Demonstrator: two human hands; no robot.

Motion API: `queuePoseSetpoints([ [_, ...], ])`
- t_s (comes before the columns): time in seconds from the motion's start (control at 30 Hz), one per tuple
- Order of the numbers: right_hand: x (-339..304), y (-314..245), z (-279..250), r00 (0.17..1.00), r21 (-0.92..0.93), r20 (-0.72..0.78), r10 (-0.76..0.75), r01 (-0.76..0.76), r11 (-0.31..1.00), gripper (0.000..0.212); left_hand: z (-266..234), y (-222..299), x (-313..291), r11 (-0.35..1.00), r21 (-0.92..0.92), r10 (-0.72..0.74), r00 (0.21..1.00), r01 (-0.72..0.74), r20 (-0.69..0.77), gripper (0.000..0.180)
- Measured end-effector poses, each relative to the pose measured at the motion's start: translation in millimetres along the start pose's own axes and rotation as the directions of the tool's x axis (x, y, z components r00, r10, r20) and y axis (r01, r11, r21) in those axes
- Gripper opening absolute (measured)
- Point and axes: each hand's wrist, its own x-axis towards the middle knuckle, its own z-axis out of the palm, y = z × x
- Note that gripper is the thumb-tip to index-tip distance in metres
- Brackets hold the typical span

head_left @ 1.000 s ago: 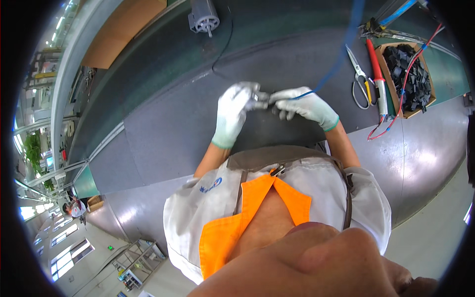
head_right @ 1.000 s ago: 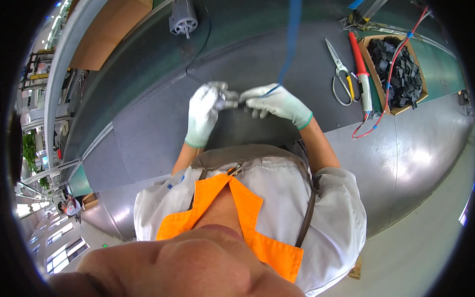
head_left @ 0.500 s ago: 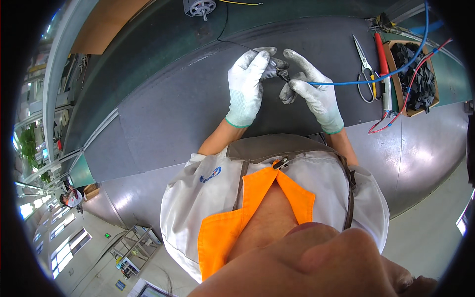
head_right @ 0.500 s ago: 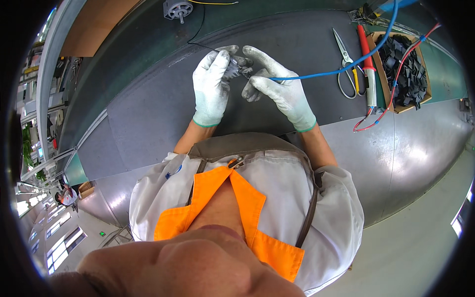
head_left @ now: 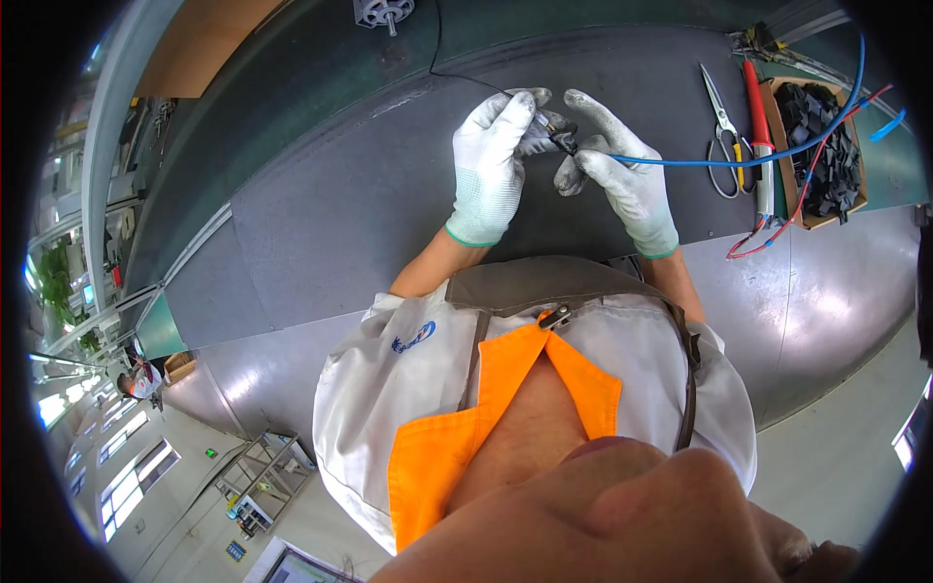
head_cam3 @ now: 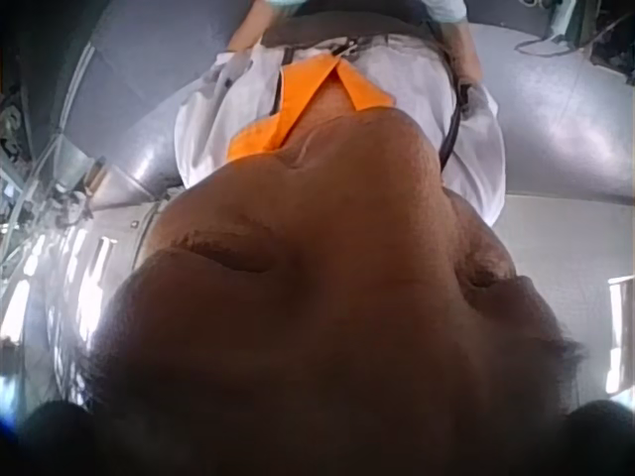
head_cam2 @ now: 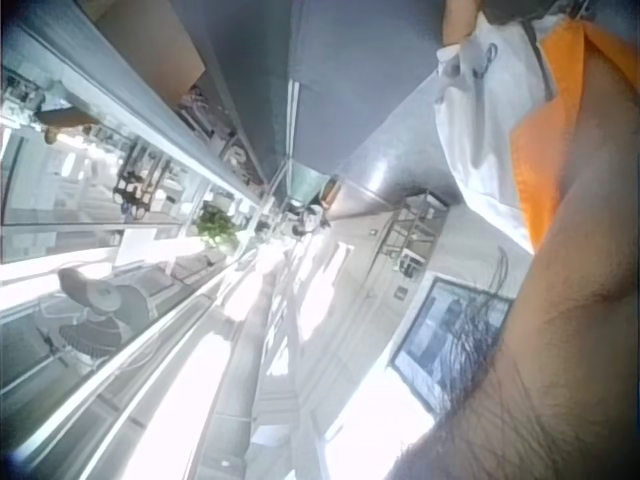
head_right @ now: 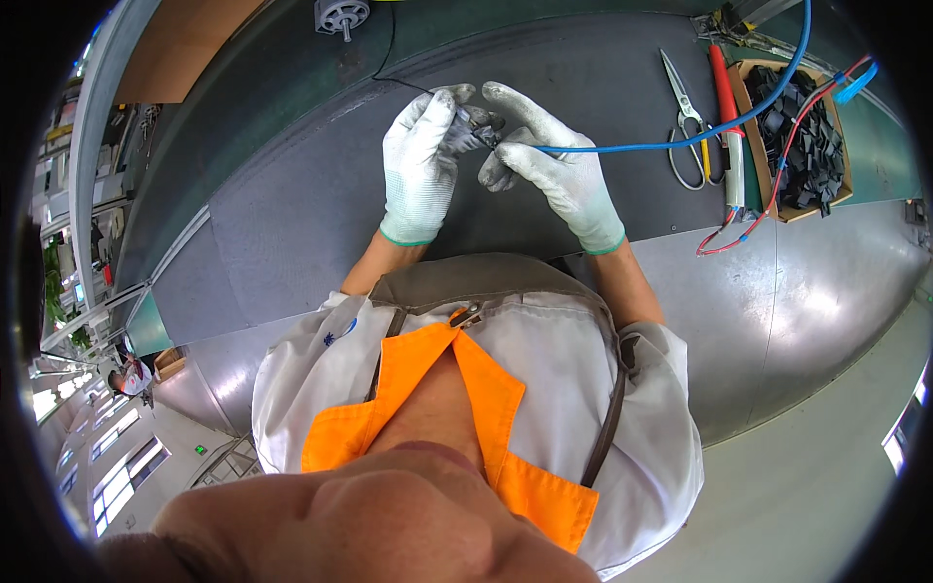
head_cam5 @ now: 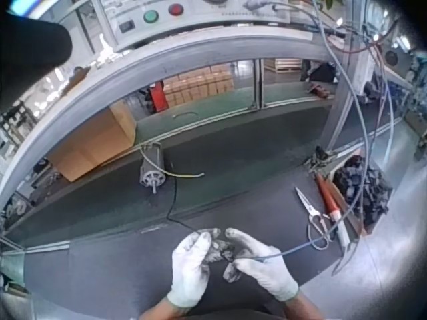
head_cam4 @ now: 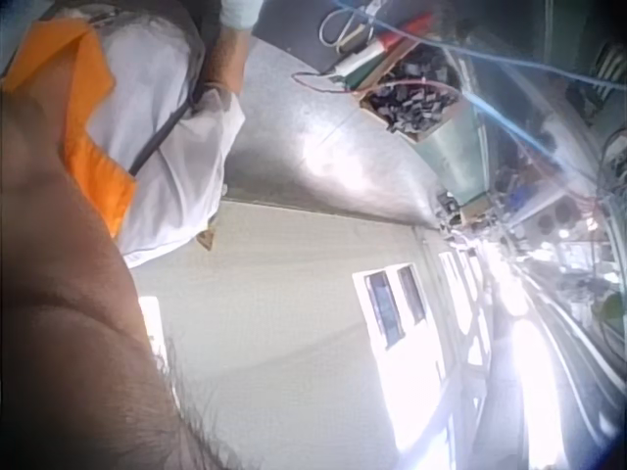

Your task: The person cuts small components using shears, retrieves a motor from the conveyor, inserts a piece into the motor housing by hand, and connects the motor wires to a cable using a heat gun before sliding the motor down the conveyor.

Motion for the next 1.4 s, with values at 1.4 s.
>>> queuePoseSetpoints([
  [1.4,-6,3,-8,0.998,-0.005,0.038,0.055,-0.055,0.998,0.071,-9,-15,-9,0.998,-0.048,-0.046,0.995,0.051,0.083,0.041],
])
